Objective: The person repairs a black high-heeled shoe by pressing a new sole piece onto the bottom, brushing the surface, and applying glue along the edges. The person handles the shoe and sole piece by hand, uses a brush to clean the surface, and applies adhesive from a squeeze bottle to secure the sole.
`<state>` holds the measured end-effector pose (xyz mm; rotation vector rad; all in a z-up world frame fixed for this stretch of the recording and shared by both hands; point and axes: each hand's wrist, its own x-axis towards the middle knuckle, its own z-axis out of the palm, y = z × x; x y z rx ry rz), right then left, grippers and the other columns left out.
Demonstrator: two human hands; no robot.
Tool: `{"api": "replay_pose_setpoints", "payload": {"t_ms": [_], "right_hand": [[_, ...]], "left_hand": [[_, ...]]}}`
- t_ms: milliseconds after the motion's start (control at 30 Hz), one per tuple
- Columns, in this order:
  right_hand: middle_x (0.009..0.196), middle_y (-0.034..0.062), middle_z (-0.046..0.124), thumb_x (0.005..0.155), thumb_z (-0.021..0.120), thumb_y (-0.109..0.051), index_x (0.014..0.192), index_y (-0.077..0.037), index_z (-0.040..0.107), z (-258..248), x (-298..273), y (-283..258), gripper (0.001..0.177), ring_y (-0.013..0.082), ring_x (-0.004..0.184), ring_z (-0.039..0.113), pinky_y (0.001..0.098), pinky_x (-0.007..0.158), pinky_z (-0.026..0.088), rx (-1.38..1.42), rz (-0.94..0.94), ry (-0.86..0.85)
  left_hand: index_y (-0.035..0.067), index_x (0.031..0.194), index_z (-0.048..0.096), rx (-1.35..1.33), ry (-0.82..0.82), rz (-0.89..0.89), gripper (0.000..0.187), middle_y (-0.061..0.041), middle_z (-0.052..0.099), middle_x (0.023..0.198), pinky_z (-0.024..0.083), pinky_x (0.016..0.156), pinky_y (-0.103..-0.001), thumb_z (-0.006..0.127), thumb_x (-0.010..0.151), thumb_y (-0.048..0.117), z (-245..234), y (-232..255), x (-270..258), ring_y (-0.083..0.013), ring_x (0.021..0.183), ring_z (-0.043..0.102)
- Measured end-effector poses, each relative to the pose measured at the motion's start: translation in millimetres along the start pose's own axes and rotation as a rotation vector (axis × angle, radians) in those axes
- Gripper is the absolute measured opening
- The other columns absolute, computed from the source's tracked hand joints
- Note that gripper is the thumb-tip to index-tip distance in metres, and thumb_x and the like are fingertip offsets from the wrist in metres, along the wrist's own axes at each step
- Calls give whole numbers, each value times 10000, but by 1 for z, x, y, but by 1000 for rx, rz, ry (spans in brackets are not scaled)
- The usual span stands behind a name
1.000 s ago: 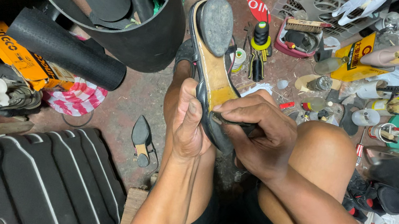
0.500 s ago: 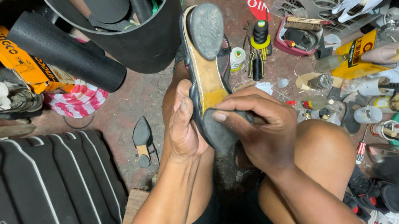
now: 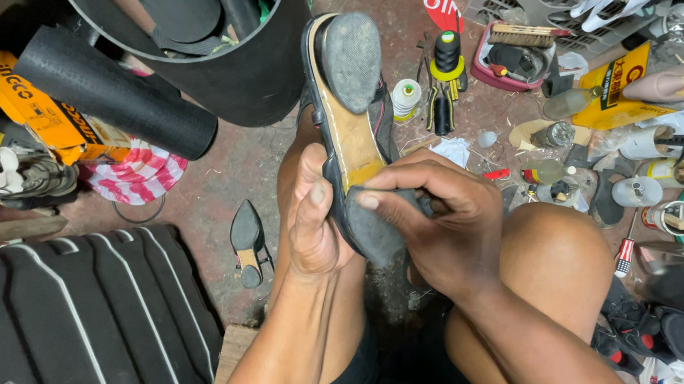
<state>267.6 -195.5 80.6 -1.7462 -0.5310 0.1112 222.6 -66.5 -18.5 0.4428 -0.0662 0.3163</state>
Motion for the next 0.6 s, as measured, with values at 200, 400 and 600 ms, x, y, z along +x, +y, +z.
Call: {"api": "replay_pose_setpoints", "payload": {"t_ms": [200,400,600], "right_hand": [[919,67,728,814,848,-6,955,-31,741,2,-2,-4,178,128,844,693,254,765,537,-40,-47,12],[900,51,707,834,833,14,974,-44,747,4,-4,-9,174,124,803,673,258,719,513,-39,-111,7],[913,48,649,789,858,-11,947,-64,769,6,-5,-12,189,138,844,644,261,744,503,-106,-144,51]], "left_hand": [[104,1080,582,85,46,4,317,-114,659,1235,481,1080,-371,755,967,344,-1,1,-5,-195,1166,622],[83,1141,633,2,19,-6,336,-130,662,1246,469,1053,-366,767,966,336,1,2,-4,-203,1160,614],[73,1132,660,52,-2,-13,382,-148,623,1415,412,1205,-417,760,888,350,2,4,-1,-247,1332,583]]}}
